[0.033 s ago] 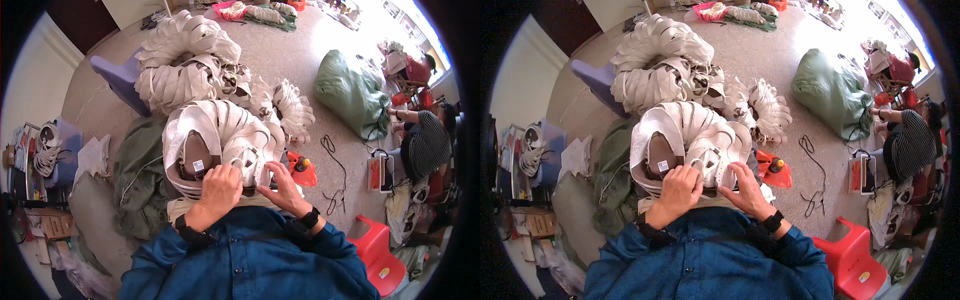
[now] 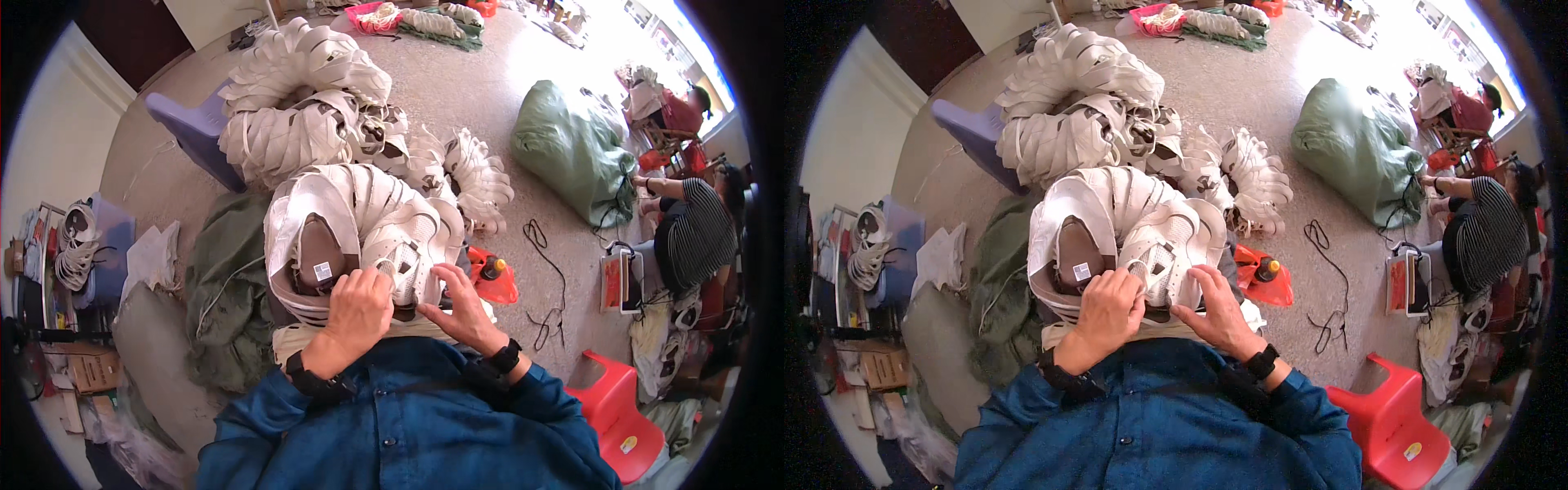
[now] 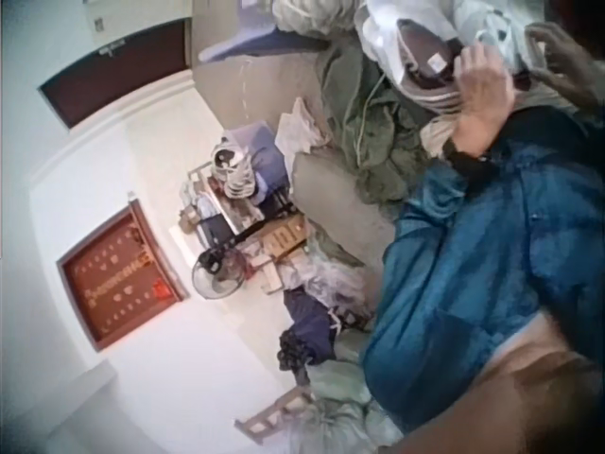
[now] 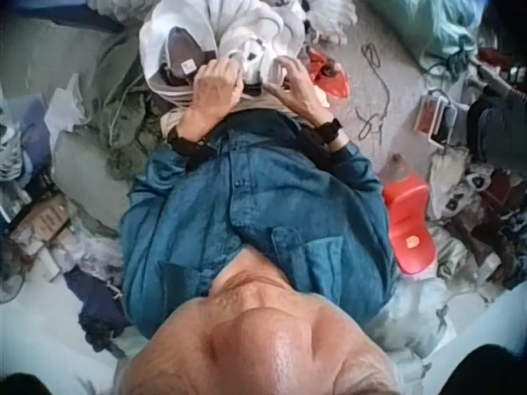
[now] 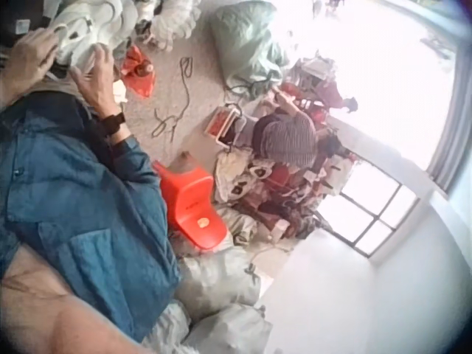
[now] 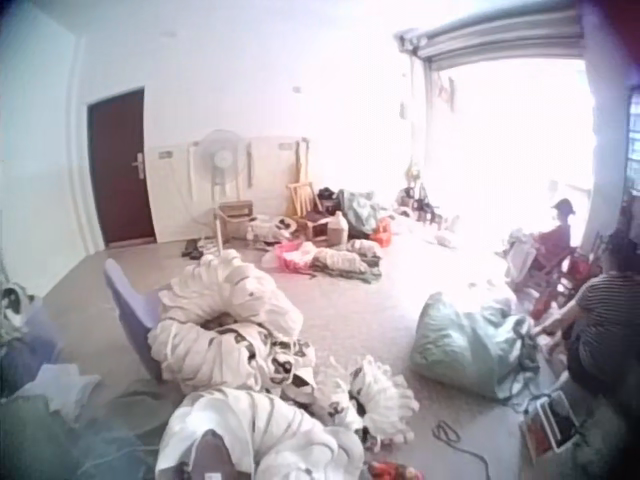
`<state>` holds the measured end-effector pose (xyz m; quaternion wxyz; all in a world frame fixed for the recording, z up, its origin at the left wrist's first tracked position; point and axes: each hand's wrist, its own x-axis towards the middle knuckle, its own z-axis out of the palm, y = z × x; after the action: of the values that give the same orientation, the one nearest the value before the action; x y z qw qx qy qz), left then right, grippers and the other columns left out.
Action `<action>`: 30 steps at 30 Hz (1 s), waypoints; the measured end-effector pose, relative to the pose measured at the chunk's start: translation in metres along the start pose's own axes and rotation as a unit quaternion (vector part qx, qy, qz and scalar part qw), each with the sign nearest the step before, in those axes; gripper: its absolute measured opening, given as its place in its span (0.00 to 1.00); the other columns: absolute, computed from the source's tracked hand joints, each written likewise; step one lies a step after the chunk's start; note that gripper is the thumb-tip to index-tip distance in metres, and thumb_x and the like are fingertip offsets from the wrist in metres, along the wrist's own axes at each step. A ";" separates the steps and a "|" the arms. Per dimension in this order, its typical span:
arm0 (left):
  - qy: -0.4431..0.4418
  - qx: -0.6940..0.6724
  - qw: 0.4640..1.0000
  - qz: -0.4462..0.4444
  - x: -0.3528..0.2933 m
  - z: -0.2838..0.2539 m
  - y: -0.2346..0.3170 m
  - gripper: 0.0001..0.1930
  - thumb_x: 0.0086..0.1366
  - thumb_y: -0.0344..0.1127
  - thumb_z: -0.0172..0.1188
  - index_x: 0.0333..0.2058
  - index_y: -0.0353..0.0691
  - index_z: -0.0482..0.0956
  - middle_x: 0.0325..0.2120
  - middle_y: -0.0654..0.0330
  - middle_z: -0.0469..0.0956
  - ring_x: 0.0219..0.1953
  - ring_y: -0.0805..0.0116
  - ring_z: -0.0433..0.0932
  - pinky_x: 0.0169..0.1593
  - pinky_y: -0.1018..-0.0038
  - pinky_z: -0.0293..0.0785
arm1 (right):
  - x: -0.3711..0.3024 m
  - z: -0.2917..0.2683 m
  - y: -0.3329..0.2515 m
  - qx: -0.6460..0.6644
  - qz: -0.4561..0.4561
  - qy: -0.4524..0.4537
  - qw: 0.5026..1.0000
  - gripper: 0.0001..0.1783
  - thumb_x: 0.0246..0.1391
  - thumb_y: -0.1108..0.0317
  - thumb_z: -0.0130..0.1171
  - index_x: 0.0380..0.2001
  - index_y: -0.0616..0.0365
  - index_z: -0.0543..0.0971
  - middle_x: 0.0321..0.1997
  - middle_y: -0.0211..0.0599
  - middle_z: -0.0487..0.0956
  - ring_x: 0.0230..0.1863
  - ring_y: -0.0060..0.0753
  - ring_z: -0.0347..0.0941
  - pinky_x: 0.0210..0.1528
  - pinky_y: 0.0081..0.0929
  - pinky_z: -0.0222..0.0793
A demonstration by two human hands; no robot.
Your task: The person is inserting white laces into shoe uppers at a workstation.
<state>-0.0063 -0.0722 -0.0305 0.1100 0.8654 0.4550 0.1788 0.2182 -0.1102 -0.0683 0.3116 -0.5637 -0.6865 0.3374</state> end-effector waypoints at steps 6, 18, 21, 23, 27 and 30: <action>-0.027 -0.288 0.953 -0.091 -0.007 -0.005 -0.004 0.09 0.66 0.34 0.63 0.39 0.34 0.77 0.26 0.57 0.76 0.28 0.70 0.76 0.31 0.71 0.71 | 0.005 -0.008 -0.001 -0.032 -0.023 0.003 0.999 0.33 0.53 0.59 0.70 0.55 0.66 0.69 0.59 0.54 0.70 0.59 0.56 0.69 0.61 0.42 0.67; -0.220 -0.402 0.877 -0.143 -0.018 -0.070 0.001 0.12 0.74 0.33 0.52 0.49 0.33 0.78 0.28 0.52 0.79 0.28 0.68 0.76 0.36 0.71 0.72 | 0.013 0.008 -0.014 -0.072 -0.060 0.015 0.995 0.43 0.45 0.65 0.71 0.62 0.68 0.63 0.63 0.59 0.66 0.64 0.61 0.63 0.66 0.45 0.63; -0.159 -0.426 0.887 -0.077 -0.020 -0.077 -0.002 0.12 0.74 0.33 0.53 0.49 0.34 0.78 0.30 0.50 0.81 0.31 0.62 0.80 0.36 0.70 0.73 | 0.022 -0.002 -0.012 -0.040 -0.089 0.003 0.995 0.44 0.43 0.68 0.71 0.63 0.65 0.62 0.64 0.58 0.65 0.65 0.60 0.62 0.66 0.45 0.62; -0.140 -0.394 0.907 -0.046 -0.024 -0.074 0.000 0.11 0.71 0.31 0.56 0.48 0.34 0.78 0.32 0.48 0.81 0.34 0.55 0.82 0.37 0.67 0.75 | 0.023 -0.001 -0.012 -0.019 -0.097 0.002 0.995 0.43 0.43 0.69 0.71 0.62 0.63 0.64 0.64 0.56 0.66 0.65 0.59 0.63 0.66 0.44 0.63; -0.112 -0.229 0.967 0.016 -0.036 -0.052 0.002 0.12 0.66 0.26 0.58 0.48 0.32 0.79 0.37 0.43 0.82 0.39 0.45 0.82 0.40 0.60 0.78 | 0.023 0.001 -0.001 -0.008 -0.068 0.007 0.998 0.41 0.44 0.68 0.72 0.61 0.64 0.65 0.64 0.55 0.66 0.65 0.59 0.62 0.67 0.45 0.62; -0.072 -0.208 0.974 0.043 -0.029 -0.064 0.011 0.13 0.65 0.26 0.58 0.49 0.31 0.78 0.37 0.44 0.82 0.38 0.46 0.82 0.40 0.60 0.79 | 0.022 -0.009 -0.001 -0.022 -0.084 -0.004 0.996 0.37 0.48 0.69 0.71 0.61 0.60 0.68 0.63 0.49 0.68 0.64 0.50 0.67 0.63 0.40 0.67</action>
<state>-0.0394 -0.1010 0.0252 0.3123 0.8531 0.3607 0.2110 0.2213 -0.0877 -0.0615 0.3236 -0.5095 -0.7399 0.2971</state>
